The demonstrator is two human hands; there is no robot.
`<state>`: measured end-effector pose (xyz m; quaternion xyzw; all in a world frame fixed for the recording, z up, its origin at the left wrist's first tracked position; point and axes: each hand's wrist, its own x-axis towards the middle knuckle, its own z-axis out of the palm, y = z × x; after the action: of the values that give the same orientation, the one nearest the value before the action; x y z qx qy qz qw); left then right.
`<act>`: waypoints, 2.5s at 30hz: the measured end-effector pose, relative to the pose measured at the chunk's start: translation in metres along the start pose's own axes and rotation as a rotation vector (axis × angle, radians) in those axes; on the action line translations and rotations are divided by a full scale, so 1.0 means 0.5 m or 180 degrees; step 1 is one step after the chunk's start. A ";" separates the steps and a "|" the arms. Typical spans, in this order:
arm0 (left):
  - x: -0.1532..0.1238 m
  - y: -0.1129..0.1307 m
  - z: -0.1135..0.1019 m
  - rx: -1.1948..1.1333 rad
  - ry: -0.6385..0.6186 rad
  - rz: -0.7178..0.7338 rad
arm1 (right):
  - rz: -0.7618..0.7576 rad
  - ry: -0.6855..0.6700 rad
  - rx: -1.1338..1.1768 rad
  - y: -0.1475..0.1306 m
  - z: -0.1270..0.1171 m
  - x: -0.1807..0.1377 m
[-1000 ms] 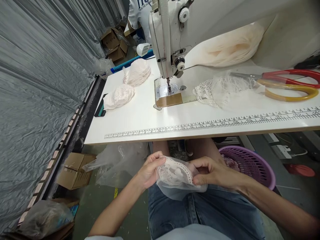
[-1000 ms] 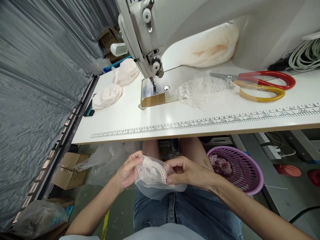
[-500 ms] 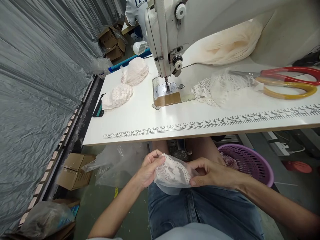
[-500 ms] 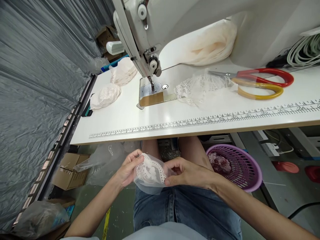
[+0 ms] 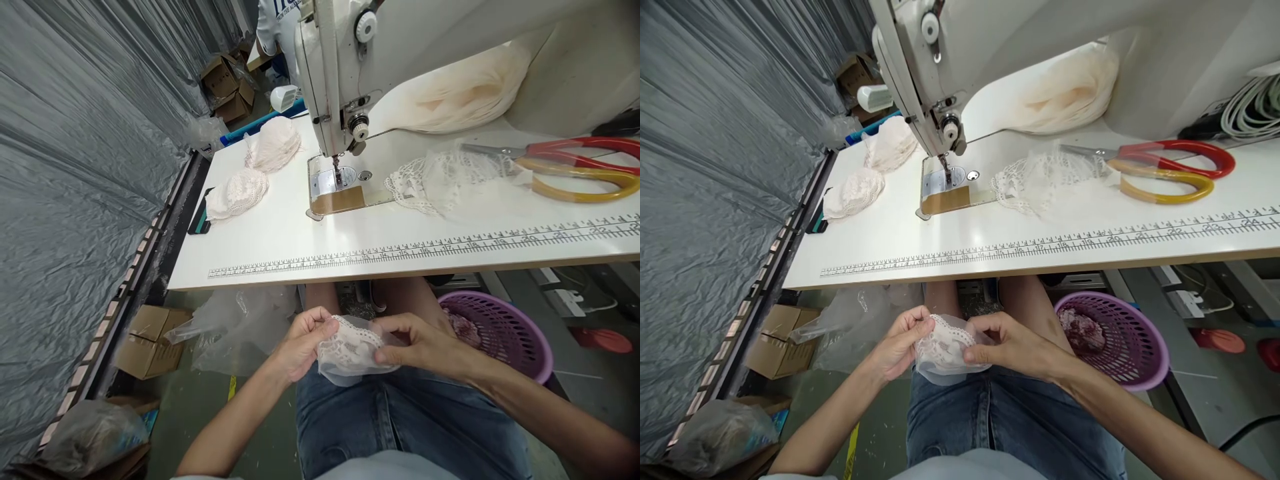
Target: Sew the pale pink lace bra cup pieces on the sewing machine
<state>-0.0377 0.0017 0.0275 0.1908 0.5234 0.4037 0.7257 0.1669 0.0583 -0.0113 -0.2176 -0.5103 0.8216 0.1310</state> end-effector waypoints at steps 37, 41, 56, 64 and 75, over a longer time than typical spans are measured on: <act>0.042 0.242 0.029 0.2320 -0.0343 0.0660 | -0.3552 0.0910 -0.4730 -0.141 -0.027 0.026; 0.117 0.355 0.045 0.3691 -0.0497 0.1878 | -0.3622 0.1250 -0.5382 -0.210 -0.070 0.092; 0.348 0.396 0.038 0.4376 0.0017 0.3666 | -0.2835 0.1575 -0.5695 -0.268 -0.179 0.196; 0.273 0.348 0.044 0.5504 -0.0637 0.3652 | -0.2589 0.1515 -0.5363 -0.261 -0.177 0.196; 0.340 0.389 0.030 0.5306 -0.0681 0.3549 | -0.2421 0.1973 -0.5839 -0.263 -0.203 0.211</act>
<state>-0.0774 0.2543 0.0663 0.8902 0.4070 0.1716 0.1117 0.1240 0.2424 0.0436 -0.2599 -0.9181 -0.0695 0.2910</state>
